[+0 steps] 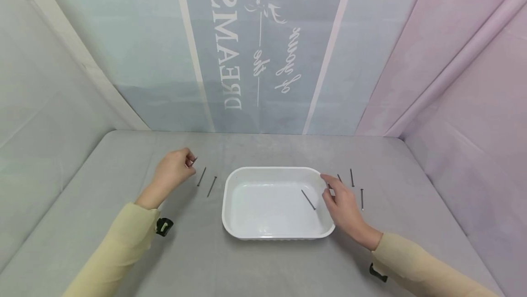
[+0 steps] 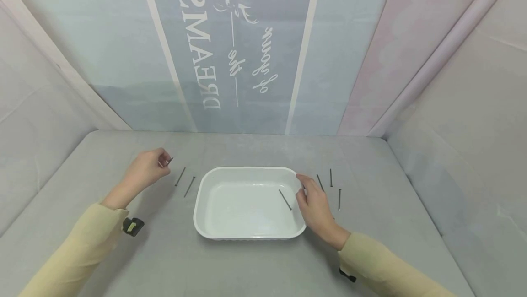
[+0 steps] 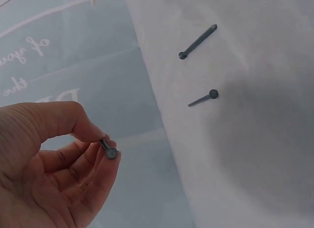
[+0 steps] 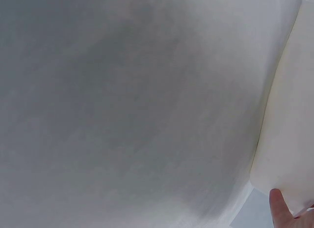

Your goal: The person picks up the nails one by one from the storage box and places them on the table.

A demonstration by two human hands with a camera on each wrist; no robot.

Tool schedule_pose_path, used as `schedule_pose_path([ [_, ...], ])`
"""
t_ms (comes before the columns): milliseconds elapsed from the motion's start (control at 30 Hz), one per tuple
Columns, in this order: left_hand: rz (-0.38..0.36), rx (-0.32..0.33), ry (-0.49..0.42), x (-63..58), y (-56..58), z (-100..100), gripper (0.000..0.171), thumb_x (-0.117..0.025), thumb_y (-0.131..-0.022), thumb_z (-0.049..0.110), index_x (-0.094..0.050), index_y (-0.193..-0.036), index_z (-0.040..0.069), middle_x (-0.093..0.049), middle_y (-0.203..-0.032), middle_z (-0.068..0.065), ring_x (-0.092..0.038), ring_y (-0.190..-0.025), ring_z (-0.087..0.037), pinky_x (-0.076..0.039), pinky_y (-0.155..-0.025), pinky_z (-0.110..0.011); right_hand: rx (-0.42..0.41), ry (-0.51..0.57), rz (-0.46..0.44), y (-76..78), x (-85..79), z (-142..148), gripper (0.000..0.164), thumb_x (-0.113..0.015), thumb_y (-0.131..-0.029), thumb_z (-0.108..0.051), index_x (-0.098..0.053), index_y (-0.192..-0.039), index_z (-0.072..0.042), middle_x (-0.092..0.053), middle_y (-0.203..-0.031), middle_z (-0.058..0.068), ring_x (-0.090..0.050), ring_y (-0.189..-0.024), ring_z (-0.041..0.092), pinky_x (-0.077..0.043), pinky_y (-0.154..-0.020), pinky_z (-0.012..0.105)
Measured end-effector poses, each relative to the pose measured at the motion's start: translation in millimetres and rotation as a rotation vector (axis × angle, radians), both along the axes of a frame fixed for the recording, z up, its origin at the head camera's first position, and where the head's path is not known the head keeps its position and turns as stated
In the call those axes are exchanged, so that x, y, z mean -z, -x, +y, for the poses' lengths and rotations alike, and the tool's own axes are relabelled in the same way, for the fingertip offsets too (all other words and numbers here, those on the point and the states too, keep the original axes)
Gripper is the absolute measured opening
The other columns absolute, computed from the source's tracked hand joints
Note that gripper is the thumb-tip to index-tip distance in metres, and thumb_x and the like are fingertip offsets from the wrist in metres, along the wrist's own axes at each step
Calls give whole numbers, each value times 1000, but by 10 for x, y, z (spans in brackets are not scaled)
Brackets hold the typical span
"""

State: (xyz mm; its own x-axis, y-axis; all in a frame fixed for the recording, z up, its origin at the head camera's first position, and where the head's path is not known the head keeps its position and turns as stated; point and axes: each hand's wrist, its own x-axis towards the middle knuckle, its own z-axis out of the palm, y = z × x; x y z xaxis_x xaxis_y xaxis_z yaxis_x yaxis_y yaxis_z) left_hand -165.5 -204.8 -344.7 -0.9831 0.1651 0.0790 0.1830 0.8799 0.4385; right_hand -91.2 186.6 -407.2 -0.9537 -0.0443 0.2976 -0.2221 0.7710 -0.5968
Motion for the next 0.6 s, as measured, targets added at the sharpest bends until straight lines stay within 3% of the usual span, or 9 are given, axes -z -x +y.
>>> schedule_pose_path([
  [600, -132, -52, 9, 68, 9, -92, 21, -61, -75, 3, -58, -94, -6, -58, -79, -12, -52, -64, -20, -43, -56, -32, -7, 0, 13, -3, -11, -2, 37, -45, -88, -2, -49, -125, 1, -53, -121, 21, -57, -103, 34, -52, -72, 35],
])
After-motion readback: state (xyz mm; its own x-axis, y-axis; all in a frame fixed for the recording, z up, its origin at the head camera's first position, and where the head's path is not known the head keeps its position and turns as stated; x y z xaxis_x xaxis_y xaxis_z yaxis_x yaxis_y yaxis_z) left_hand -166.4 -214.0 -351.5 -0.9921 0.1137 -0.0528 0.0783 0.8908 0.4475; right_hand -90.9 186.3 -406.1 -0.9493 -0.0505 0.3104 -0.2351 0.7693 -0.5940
